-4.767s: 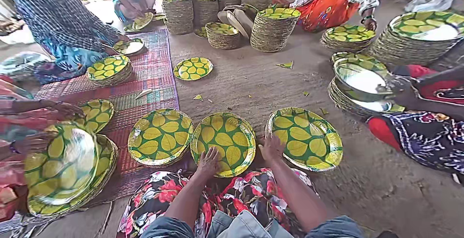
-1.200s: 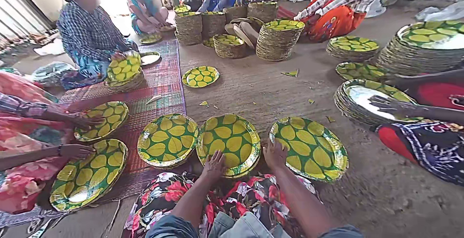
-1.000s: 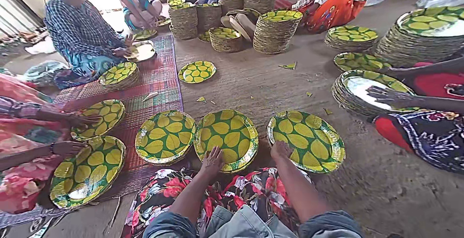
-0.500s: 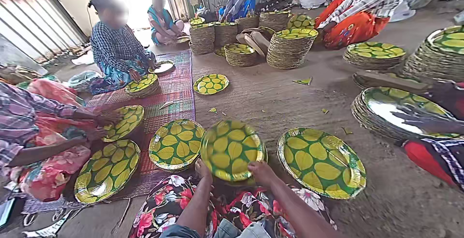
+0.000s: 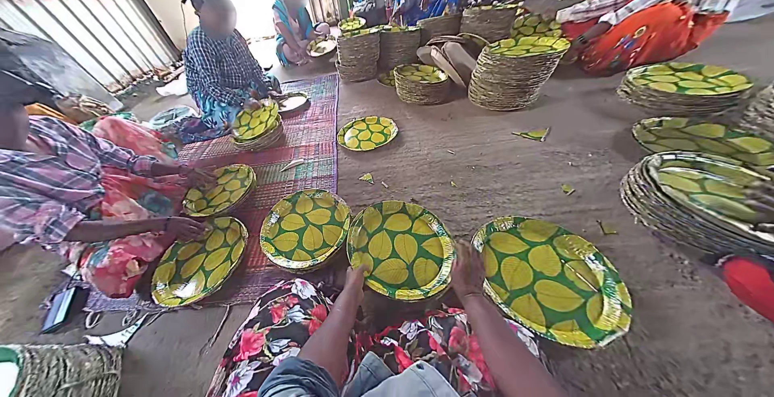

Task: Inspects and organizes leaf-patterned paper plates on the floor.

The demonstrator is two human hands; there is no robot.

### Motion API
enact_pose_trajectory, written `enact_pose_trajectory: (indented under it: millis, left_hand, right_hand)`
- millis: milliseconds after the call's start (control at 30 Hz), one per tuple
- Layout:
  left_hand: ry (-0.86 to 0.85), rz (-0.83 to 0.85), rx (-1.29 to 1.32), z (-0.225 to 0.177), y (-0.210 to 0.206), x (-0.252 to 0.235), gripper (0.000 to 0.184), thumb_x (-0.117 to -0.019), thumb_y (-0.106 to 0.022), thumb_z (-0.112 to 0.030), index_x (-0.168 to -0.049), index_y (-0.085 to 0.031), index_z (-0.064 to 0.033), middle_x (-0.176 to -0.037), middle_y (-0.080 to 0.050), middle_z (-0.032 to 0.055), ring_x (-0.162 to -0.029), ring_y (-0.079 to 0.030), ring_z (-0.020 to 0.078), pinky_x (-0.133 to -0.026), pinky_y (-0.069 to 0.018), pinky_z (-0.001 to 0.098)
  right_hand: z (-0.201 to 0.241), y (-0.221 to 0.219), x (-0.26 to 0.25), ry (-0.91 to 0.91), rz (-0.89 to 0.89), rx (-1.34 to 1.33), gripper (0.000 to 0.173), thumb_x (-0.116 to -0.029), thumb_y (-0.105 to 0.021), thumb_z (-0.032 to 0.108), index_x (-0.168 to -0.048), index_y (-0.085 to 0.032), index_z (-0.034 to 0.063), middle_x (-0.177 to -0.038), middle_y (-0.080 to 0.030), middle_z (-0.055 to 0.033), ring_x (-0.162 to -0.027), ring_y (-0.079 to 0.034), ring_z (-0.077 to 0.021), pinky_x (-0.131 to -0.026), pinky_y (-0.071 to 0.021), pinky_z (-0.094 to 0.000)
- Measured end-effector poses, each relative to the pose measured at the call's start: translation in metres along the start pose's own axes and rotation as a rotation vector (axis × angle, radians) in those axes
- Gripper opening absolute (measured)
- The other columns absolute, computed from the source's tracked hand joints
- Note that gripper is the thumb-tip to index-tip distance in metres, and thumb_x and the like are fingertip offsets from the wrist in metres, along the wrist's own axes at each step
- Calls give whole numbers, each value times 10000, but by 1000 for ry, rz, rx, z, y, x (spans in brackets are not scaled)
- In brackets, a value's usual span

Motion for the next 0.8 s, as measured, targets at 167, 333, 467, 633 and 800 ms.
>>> enact_pose_trajectory:
  millis: [167, 333, 467, 633, 800]
  left_hand:
    - [-174, -96, 169, -37, 9, 25, 569, -1060, -529, -126, -1559, -297, 20, -1562, -394, 272, -1428, -419, 371, -1150, -369, 548]
    - [-206, -327, 497, -58, 40, 20, 605, -1119, -420, -345, -1556, -279, 49, -1596, -342, 275, -1449, -397, 374, -1155, -366, 543]
    - [-57, -119, 474, -45, 41, 22, 647, -1120, -319, -463, -1586, -231, -23, -1545, -402, 275, -1288, -548, 365, -1013, -494, 461]
    - [116, 132, 124, -19, 13, 27, 486, -1131, -351, -329, -1490, -403, -6, -1401, -567, 214, -1140, -621, 278, -939, -498, 413]
    - [17, 271, -168, -22, 7, 31, 409, -1138, -352, -277, -1428, -465, -13, -1238, -637, 175, -967, -647, 222, -848, -515, 379]
  right_hand:
    - [-9, 14, -2, -51, -199, -131, 381, -982, -503, -50, -1346, -616, -66, -1468, -535, -302, -1392, -481, -492, -1129, -391, -605]
    - [-10, 23, 3, -130, -125, -134, 361, -1013, -512, 29, -1354, -611, -41, -1462, -542, -283, -1399, -482, -453, -1150, -388, -563]
    - [-13, 33, 4, -313, -17, -64, 456, -1041, -535, 147, -1468, -513, -12, -1557, -441, -279, -1463, -400, -452, -1154, -350, -605]
    - [-37, 18, 4, -528, 228, 58, 773, -1015, -631, 411, -1573, -335, -34, -1593, -369, -307, -1500, -337, -458, -1158, -300, -662]
    - [-39, 8, 4, -540, 383, 257, 494, -953, -662, 125, -1396, -553, -65, -1533, -446, -296, -1455, -409, -444, -1126, -366, -644]
Point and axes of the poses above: each hand's wrist, its own x-axis away from the middle knuckle, its own y-axis out of the back of the hand, z = x × y, the point moved 3 cm from there along -x, towards the middle knuckle
